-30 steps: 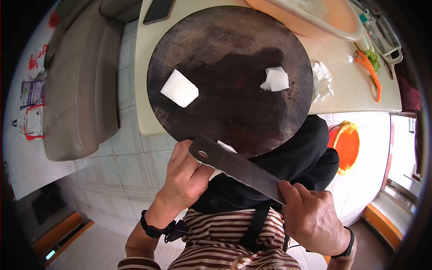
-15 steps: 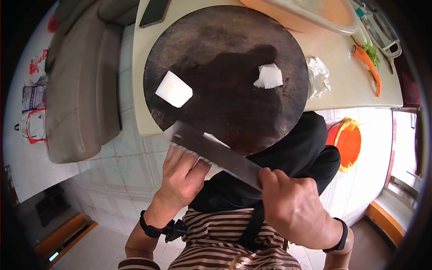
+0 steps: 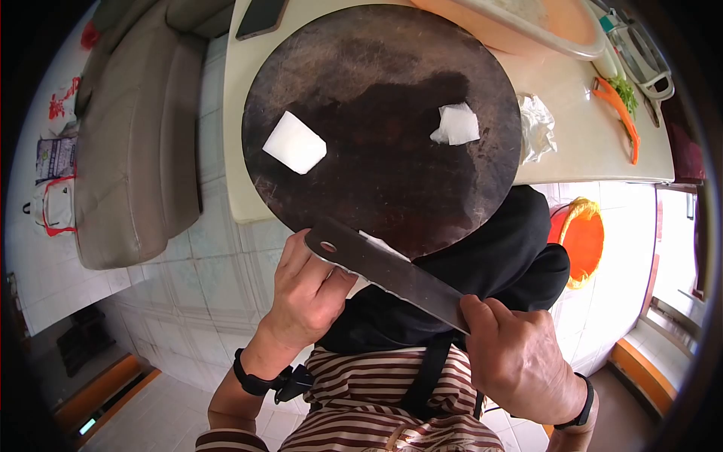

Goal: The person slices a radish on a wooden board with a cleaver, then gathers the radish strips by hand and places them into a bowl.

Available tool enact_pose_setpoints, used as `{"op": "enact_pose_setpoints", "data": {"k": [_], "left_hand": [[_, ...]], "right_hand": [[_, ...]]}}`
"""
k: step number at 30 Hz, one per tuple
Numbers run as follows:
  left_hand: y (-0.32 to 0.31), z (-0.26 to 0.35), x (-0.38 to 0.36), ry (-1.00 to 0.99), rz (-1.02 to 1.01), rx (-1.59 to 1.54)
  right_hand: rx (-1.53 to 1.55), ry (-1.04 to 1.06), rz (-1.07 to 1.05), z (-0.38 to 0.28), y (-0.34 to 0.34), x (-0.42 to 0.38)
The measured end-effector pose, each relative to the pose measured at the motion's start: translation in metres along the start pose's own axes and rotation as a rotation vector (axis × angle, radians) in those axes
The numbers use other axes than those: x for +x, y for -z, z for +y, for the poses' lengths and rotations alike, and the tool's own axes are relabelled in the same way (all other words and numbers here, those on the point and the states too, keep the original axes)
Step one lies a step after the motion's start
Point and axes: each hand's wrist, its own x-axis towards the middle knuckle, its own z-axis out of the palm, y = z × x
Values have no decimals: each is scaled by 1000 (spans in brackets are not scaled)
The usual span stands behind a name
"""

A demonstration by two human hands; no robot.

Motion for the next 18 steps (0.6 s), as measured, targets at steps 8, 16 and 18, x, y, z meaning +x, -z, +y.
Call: {"op": "enact_pose_setpoints", "data": {"k": [8,16,18], "left_hand": [[1,-2,-9,-12,-12,25],[5,2,0,-31,-29,47],[4,4,1,-25,-23,39]], "right_hand": [[-180,73,95,-11,-17,25],[-74,71,186,2,-19,23],[-18,50,153,4,-16,17]]}}
